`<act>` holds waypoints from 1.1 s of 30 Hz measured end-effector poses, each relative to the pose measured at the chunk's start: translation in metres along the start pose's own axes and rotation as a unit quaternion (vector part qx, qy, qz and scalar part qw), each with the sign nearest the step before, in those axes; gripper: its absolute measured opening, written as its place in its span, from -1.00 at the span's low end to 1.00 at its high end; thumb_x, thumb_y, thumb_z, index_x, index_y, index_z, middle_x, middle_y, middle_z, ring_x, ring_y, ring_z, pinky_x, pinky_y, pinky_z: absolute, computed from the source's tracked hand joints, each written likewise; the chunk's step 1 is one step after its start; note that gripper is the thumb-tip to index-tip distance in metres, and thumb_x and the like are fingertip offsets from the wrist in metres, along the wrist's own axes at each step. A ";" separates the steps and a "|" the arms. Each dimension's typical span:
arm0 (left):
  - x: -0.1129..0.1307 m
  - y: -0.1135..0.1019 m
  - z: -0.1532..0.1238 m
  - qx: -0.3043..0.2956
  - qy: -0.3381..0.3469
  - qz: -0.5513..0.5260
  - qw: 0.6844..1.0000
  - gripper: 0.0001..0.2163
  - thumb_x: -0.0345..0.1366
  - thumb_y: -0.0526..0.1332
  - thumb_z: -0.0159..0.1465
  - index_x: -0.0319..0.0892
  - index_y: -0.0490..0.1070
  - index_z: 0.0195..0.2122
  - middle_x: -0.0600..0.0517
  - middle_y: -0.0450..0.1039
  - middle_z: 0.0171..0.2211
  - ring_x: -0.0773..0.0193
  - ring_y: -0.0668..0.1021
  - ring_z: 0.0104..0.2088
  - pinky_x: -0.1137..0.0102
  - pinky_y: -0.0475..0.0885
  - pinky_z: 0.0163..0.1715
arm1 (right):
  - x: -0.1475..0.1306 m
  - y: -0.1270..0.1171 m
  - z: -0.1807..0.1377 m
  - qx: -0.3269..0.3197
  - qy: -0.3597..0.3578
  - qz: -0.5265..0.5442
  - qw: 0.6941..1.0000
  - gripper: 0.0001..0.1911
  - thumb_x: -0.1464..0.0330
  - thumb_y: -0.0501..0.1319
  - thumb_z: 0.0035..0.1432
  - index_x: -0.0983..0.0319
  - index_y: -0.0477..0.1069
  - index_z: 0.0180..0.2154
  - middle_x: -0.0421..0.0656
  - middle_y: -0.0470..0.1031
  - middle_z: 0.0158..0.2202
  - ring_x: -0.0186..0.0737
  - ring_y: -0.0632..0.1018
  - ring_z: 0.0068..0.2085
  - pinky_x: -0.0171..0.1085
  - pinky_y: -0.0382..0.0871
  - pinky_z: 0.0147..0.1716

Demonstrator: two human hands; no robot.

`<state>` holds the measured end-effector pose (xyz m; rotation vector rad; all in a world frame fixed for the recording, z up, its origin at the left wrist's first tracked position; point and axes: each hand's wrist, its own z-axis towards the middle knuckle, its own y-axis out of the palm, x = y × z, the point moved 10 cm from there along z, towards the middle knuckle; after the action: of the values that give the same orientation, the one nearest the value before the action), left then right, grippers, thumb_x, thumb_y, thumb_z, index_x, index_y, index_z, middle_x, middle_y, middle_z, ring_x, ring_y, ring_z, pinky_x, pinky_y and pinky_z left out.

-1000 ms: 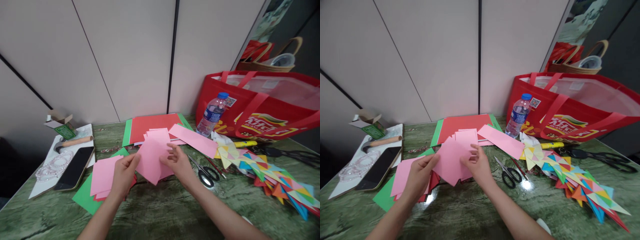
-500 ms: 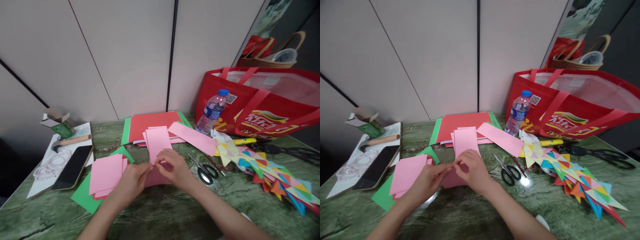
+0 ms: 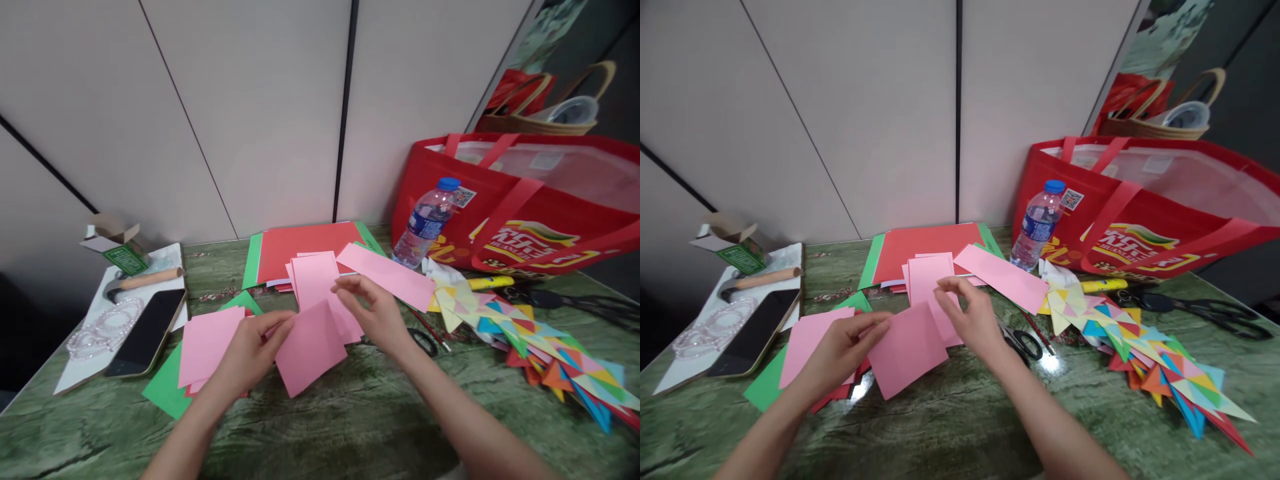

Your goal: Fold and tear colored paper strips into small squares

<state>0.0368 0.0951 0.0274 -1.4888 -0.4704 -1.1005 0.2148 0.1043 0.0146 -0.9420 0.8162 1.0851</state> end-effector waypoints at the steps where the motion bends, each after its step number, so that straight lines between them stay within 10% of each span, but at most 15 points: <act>1: 0.000 0.002 0.000 0.002 0.001 -0.003 1.000 -0.78 -0.28 0.12 0.17 -0.12 0.53 -0.24 0.01 0.57 -0.36 0.18 0.53 -0.38 0.45 0.35 -0.43 | -0.001 0.011 -0.003 -0.033 0.011 0.028 0.999 -0.79 0.34 0.17 0.03 0.20 0.38 -0.22 -0.13 0.52 -0.29 -0.22 0.51 -0.25 -0.21 0.33 -0.22; 7: 0.002 0.007 -0.002 0.041 0.033 0.055 0.997 -0.78 -0.33 0.09 0.18 -0.18 0.51 -0.24 0.00 0.56 -0.35 0.25 0.53 -0.38 0.46 0.37 -0.39 | -0.006 0.048 -0.022 -0.120 0.039 0.000 0.992 -0.85 0.31 0.21 0.00 0.26 0.46 -0.46 -0.20 0.51 -0.51 -0.30 0.47 -0.46 -0.39 0.29 -0.51; 25: -0.015 -0.035 0.001 0.116 0.012 0.191 0.975 -0.85 -0.35 0.10 0.10 -0.19 0.45 -0.49 0.02 0.52 -0.51 0.25 0.51 -0.48 0.42 0.36 -0.43 | -0.001 0.016 -0.009 -0.039 0.050 -0.025 0.998 -0.88 0.34 0.22 0.00 0.26 0.46 -0.47 -0.19 0.52 -0.50 -0.30 0.46 -0.46 -0.35 0.28 -0.48; 33: -0.027 -0.022 0.003 0.081 -0.091 -0.055 0.991 -0.68 -0.16 0.11 0.12 -0.21 0.34 -0.15 0.05 0.46 -0.50 0.30 0.47 -0.59 0.48 0.29 -0.66 | 0.005 0.031 -0.015 -0.066 0.085 -0.011 0.994 -0.81 0.29 0.14 0.05 0.27 0.39 -0.48 -0.23 0.42 -0.54 -0.34 0.38 -0.50 -0.38 0.21 -0.55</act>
<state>0.0073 0.1111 0.0178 -1.4399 -0.7598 -0.9905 0.1849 0.0983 -0.0021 -1.1647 0.8791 1.0604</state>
